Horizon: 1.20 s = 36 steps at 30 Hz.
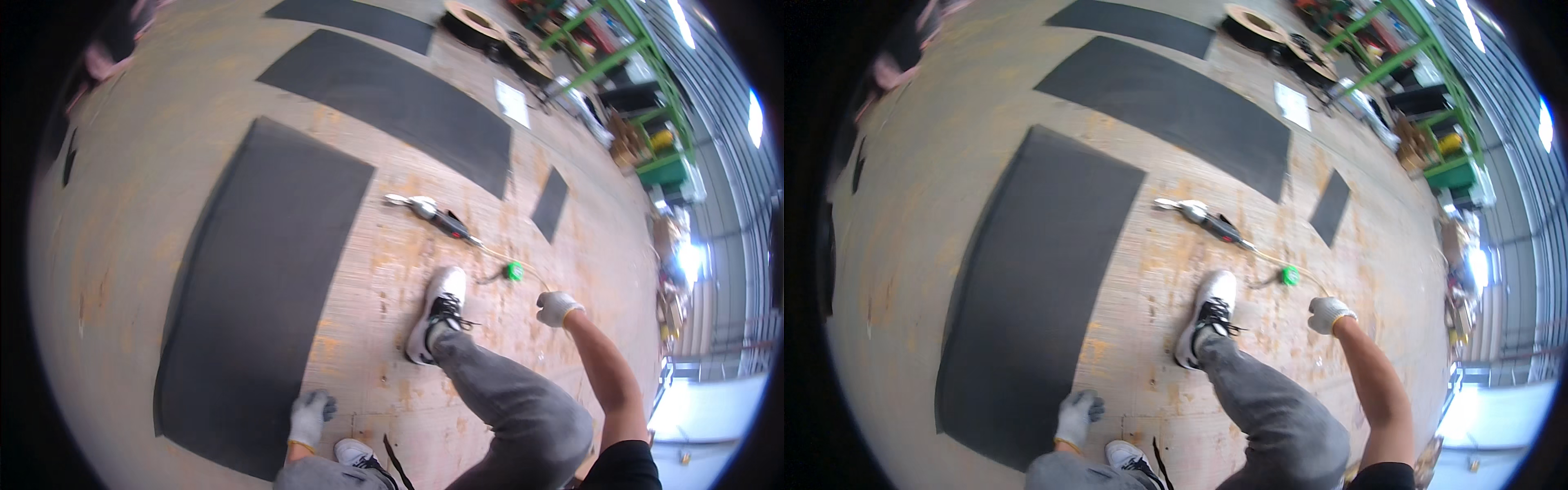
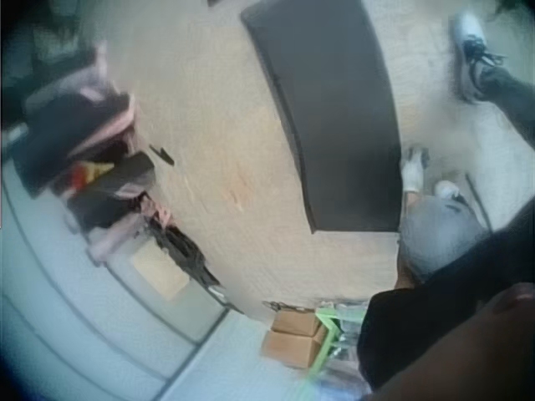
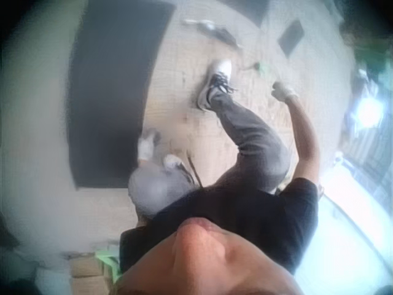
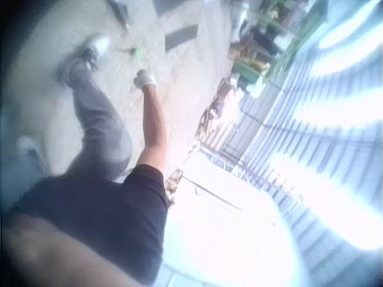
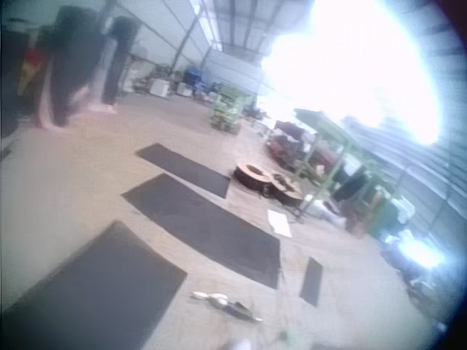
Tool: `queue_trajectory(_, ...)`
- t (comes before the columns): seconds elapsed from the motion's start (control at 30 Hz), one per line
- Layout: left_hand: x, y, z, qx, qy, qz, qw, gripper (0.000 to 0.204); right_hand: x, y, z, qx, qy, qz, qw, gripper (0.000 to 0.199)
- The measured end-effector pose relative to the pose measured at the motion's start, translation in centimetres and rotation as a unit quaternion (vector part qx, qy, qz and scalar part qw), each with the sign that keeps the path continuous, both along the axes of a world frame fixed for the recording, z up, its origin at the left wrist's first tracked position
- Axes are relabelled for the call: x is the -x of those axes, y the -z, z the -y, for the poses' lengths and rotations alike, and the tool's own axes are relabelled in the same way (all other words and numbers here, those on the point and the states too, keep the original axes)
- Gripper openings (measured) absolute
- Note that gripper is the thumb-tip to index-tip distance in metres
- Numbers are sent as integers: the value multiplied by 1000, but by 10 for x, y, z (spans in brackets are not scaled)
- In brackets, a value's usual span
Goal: The person measures a black sheet on the floor with a tape measure, then uses a handheld oscillating multi-tool to cut along the measured line. The person repeats measuring and cutting on another section of the same material.
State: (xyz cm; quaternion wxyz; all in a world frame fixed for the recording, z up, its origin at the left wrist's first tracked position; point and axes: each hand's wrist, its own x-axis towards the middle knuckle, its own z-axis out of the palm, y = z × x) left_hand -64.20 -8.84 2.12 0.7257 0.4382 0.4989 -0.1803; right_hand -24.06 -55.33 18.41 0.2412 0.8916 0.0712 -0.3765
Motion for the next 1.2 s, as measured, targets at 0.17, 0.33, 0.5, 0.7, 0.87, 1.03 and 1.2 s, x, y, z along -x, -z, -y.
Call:
queue_trajectory(0.17,-11,-6,-33,-55,51,10,997,25,53,25,66,-51,134,17,989,54)
queue_trajectory(0.33,-7,-22,-60,-166,47,19,985,22,5,85,45,-170,198,91,961,59)
queue_trajectory(0.5,15,-23,-49,-250,47,-12,967,23,-70,176,41,-200,45,167,964,60)
queue_trajectory(0.7,29,-38,-5,-382,189,-6,905,20,-85,209,33,-192,172,230,939,52)
queue_trajectory(0.87,5,-61,26,-388,286,80,872,35,16,188,-59,-362,336,-9,870,37)
queue_trajectory(1.03,-53,-55,64,-331,225,239,884,73,164,188,-194,-527,-39,-388,755,25)
queue_trajectory(1.2,-55,-62,44,-285,370,228,854,81,221,147,-270,-466,112,-480,735,41)
